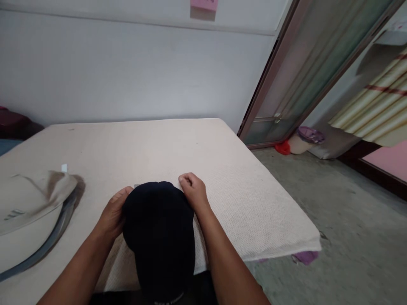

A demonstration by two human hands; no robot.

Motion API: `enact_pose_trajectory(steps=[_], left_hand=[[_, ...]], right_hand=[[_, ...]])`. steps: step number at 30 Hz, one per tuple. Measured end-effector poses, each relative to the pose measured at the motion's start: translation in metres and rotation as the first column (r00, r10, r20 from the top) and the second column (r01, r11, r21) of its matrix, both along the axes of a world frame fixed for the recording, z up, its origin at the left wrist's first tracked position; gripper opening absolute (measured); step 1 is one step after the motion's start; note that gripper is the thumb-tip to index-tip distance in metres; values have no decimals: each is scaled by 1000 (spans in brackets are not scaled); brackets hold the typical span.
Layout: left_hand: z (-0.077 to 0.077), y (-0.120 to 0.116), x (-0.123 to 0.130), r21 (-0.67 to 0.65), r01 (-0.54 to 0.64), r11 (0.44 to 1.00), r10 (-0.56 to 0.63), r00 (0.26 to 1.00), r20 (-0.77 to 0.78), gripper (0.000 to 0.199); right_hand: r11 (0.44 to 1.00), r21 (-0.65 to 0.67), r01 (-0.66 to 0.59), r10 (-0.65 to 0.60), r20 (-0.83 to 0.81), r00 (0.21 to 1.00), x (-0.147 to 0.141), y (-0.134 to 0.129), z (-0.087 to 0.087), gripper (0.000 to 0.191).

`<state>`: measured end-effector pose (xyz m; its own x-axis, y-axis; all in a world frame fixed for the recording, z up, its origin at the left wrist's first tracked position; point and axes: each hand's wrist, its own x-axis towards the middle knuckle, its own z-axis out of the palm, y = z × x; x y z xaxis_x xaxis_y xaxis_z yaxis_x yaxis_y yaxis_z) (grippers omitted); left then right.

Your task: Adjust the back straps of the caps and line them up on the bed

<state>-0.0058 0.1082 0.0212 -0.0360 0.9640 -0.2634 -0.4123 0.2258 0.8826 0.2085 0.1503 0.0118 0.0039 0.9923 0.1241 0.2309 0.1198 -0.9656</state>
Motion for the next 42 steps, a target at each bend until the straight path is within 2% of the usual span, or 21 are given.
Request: enact_pose_trajectory(steps=[2,3,5,7,9,12,13,14,17,18,19,23,26,29,34,42], left_hand=[[-1,0,1,-4,-1,1000,1,1000,11,27],[-1,0,1,0,5,1000,-5,1000,25,27],[0,-1,1,11,26,1000,-27,998,63,24],[3,-3,0,18,49,999,-51,995,89,20],[7,-7,-2,12,76,997,-77,993,90,16],[13,-15,-2,-20,179,984,-177,980,87,16],[14,-19,-1,-30,224,974,-221,972,86,17],[15,-23,1,-28,269,963,-266,960,81,18],[15,-32,10,17,395,919,-395,918,25,19],[15,-34,13,30,426,904,-426,905,3,19],[14,-36,15,33,447,894,-447,894,-15,18],[11,-37,18,-12,439,898,-439,897,-54,19],[9,-36,16,-40,406,913,-408,911,-66,17],[8,-34,16,-49,422,905,-424,904,-48,16],[8,-34,21,-31,454,891,-454,891,16,18],[11,-38,22,-42,455,889,-450,888,92,16]], right_hand=[[992,127,-10,18,-59,998,-2,-9,16,20],[984,170,-60,74,-73,995,-4,-15,24,19],[942,231,-243,257,-34,966,-9,-26,36,15],[883,183,-432,436,23,900,-12,-34,41,11],[814,55,-578,577,29,816,-11,-38,40,8],[670,-105,-735,723,-135,678,-6,-38,36,15],[649,-108,-753,723,-224,654,-3,-37,35,19],[670,-88,-737,686,-306,660,-2,-36,34,21],[837,-29,-546,494,-388,778,-1,-33,33,21],[857,-37,-515,469,-359,807,-1,-33,32,21],[847,-66,-527,483,-316,817,-2,-32,31,21],[709,-243,-661,609,-262,749,-1,-35,27,28],[705,-217,-675,601,-322,731,1,-37,26,23],[706,-158,-690,596,-393,700,1,-38,28,29],[671,-188,-717,611,-406,679,-1,-37,28,20],[626,-187,-757,635,-440,634,3,-34,25,22]])
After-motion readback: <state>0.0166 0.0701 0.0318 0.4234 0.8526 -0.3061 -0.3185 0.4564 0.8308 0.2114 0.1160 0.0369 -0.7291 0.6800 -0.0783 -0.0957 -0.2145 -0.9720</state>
